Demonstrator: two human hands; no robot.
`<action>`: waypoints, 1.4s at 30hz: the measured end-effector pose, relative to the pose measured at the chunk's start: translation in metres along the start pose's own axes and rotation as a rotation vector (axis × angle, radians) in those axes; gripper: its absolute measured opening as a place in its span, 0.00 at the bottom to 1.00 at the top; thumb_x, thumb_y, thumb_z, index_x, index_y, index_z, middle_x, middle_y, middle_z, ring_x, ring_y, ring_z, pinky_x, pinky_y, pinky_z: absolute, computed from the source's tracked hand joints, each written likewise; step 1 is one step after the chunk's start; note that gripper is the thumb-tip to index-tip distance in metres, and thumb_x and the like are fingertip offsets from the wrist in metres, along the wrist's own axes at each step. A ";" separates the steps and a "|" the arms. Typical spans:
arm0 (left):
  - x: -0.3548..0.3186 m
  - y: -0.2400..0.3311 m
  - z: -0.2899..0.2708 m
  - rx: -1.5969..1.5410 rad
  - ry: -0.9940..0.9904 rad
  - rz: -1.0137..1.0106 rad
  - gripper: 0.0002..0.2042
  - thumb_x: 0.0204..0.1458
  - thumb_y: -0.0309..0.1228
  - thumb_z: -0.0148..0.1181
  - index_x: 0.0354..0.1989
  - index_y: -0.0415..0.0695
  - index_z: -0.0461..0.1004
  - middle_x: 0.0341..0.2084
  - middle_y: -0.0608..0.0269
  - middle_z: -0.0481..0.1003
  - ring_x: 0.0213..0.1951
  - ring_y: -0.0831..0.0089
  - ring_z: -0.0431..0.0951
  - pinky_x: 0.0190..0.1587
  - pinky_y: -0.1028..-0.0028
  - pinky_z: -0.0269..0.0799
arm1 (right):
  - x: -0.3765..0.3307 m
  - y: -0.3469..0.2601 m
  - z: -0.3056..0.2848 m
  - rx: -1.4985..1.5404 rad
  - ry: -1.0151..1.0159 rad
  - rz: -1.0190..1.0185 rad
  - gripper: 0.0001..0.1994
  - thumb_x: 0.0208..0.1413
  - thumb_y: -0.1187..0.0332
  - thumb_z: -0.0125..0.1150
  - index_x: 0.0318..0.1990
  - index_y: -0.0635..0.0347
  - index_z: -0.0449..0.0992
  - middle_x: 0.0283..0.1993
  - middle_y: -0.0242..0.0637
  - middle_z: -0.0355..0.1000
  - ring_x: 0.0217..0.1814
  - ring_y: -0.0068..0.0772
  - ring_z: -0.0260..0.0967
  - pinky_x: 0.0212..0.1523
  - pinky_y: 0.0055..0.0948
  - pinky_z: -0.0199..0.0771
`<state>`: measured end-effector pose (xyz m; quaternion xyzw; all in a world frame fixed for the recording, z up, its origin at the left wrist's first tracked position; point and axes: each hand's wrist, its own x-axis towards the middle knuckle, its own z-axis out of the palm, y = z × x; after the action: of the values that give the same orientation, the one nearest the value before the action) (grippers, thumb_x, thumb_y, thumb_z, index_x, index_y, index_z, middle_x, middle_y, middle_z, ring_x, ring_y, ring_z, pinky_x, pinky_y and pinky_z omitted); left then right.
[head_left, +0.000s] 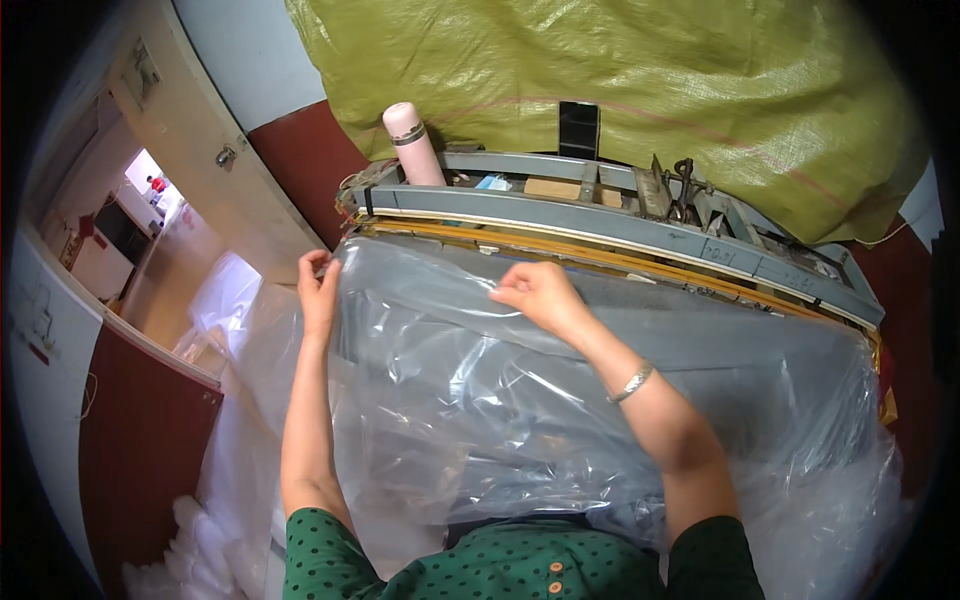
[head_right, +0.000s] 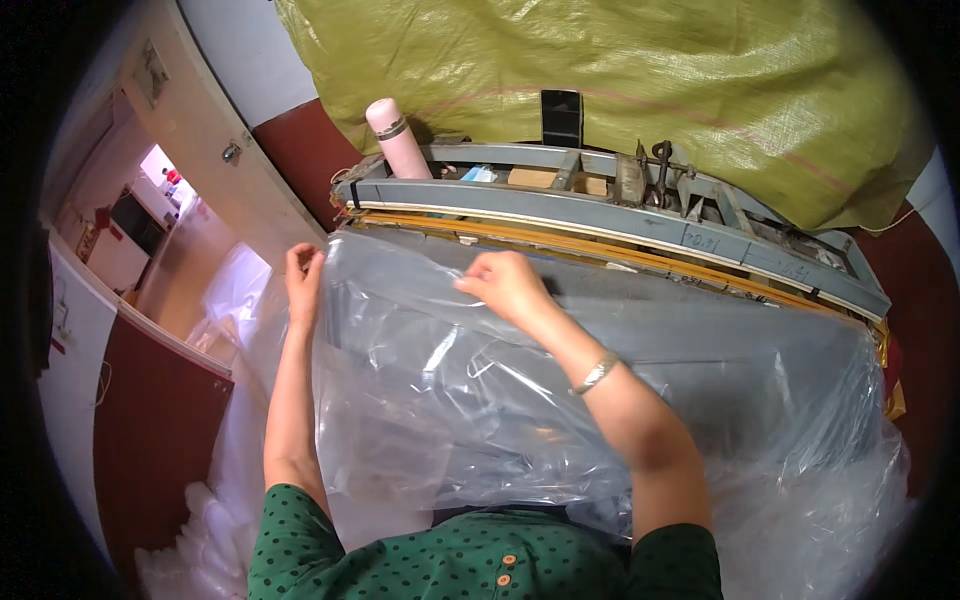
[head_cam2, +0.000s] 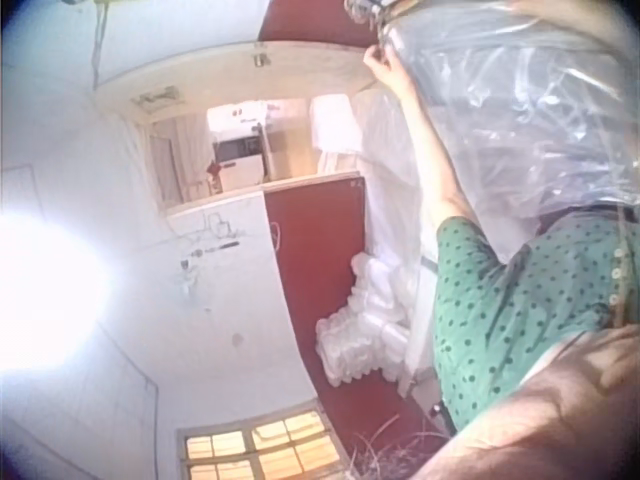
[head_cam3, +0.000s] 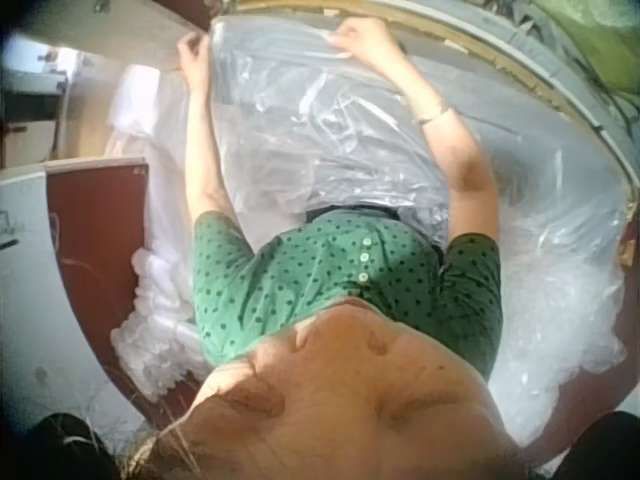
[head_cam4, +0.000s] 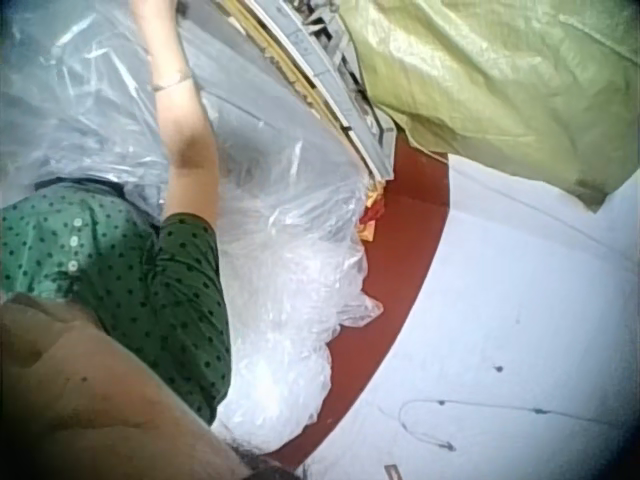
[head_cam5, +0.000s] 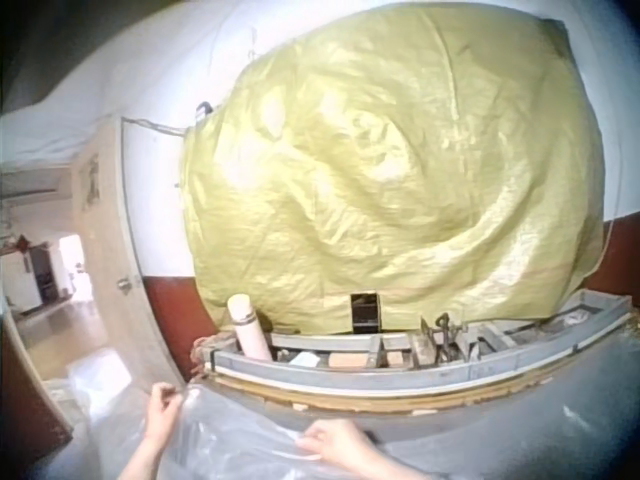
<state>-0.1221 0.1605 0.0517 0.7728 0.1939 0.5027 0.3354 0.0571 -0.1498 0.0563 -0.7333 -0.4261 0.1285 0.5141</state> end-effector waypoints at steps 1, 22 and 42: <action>-0.005 -0.011 -0.011 0.194 -0.131 0.035 0.10 0.46 0.28 0.58 0.37 0.40 0.69 0.30 0.61 0.73 0.38 0.70 0.71 0.40 0.73 0.66 | -0.010 0.018 -0.005 0.079 0.006 -0.003 0.10 0.45 0.65 0.65 0.28 0.63 0.75 0.21 0.30 0.69 0.25 0.18 0.63 0.26 0.22 0.65; -0.190 0.187 0.098 -0.045 -1.162 0.226 0.04 0.46 0.26 0.57 0.29 0.41 0.69 0.30 0.60 0.71 0.36 0.62 0.71 0.38 0.69 0.68 | -0.461 0.167 -0.438 -1.354 0.943 0.880 0.12 0.47 0.59 0.59 0.26 0.59 0.73 0.26 0.46 0.72 0.31 0.50 0.70 0.29 0.42 0.66; -0.079 0.243 0.143 -0.362 -1.568 -0.177 0.04 0.51 0.26 0.55 0.32 0.44 0.65 0.21 0.75 0.66 0.25 0.83 0.66 0.28 0.81 0.65 | -0.458 0.183 -0.432 -1.269 1.107 0.939 0.15 0.53 0.53 0.50 0.31 0.55 0.71 0.31 0.45 0.73 0.34 0.53 0.70 0.31 0.47 0.66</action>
<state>-0.0351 -0.1057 0.1351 0.8160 -0.1215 -0.1903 0.5321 0.1409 -0.7948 -0.0272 -0.9272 0.2234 -0.2973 0.0460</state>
